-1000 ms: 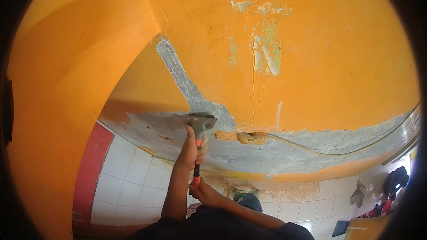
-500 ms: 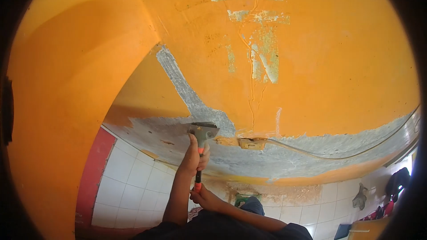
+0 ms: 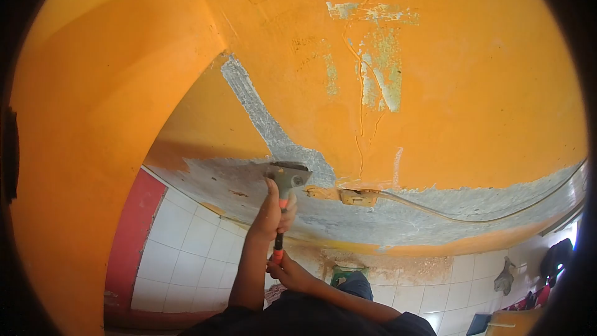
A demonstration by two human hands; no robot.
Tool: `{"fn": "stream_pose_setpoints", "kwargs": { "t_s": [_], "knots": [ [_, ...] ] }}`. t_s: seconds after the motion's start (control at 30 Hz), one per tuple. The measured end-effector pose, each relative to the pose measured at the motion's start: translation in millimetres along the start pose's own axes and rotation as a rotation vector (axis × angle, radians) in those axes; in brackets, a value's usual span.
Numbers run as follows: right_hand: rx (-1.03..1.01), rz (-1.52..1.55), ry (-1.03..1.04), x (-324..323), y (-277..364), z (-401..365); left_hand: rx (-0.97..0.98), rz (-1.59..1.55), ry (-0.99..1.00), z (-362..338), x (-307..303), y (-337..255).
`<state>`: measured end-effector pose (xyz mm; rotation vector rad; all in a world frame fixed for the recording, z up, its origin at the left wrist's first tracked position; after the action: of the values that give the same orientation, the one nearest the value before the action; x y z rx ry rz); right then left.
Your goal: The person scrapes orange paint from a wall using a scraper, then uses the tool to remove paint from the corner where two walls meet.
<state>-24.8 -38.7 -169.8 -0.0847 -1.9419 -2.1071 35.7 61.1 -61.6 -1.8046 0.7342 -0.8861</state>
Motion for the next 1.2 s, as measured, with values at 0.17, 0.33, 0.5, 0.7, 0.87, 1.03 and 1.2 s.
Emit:
{"fn": "stream_pose_setpoints", "kwargs": {
  "t_s": [0.17, 0.33, 0.5, 0.7, 0.87, 1.03, 1.2],
  "knots": [
    [0.059, -0.032, 0.021, 1.3, 9.6, -5.0, -0.009, 0.014, 0.007, -2.9, 9.1, -10.3],
    [0.033, -0.028, -0.041, -0.7, 3.7, -6.5, 0.006, -0.015, 0.007, -1.9, 9.8, -6.1],
    [0.026, -0.025, -0.014, 0.0, 5.6, -5.8, 0.012, 0.009, 0.027, -2.7, 8.1, -8.8],
    [0.025, -0.073, -0.023, -3.2, 8.4, -3.5, 0.005, -0.011, -0.032, -4.2, 6.5, -8.6],
    [0.009, 0.026, -0.02, 1.1, 1.0, -4.2, -0.051, -0.038, -0.011, -1.0, 4.3, 7.3],
    [0.0, -0.01, -0.061, 0.6, 7.6, 1.1, -0.003, 0.004, -0.01, -2.5, 1.9, -4.1],
    [0.001, -0.044, -0.04, -1.6, 18.3, 2.0, -0.011, 0.009, -0.025, -5.3, 7.1, -11.4]
  ]
}}
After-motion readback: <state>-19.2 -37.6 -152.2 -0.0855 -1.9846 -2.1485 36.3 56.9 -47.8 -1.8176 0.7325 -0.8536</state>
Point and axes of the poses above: each hand's wrist, its own z-axis towards the middle knuckle, its own x-axis out of the palm, y = z × x, the point moved 7 cm from there along z, towards the middle knuckle, and after that the axes turned 5 degrees about y, right-handed, at the moved point
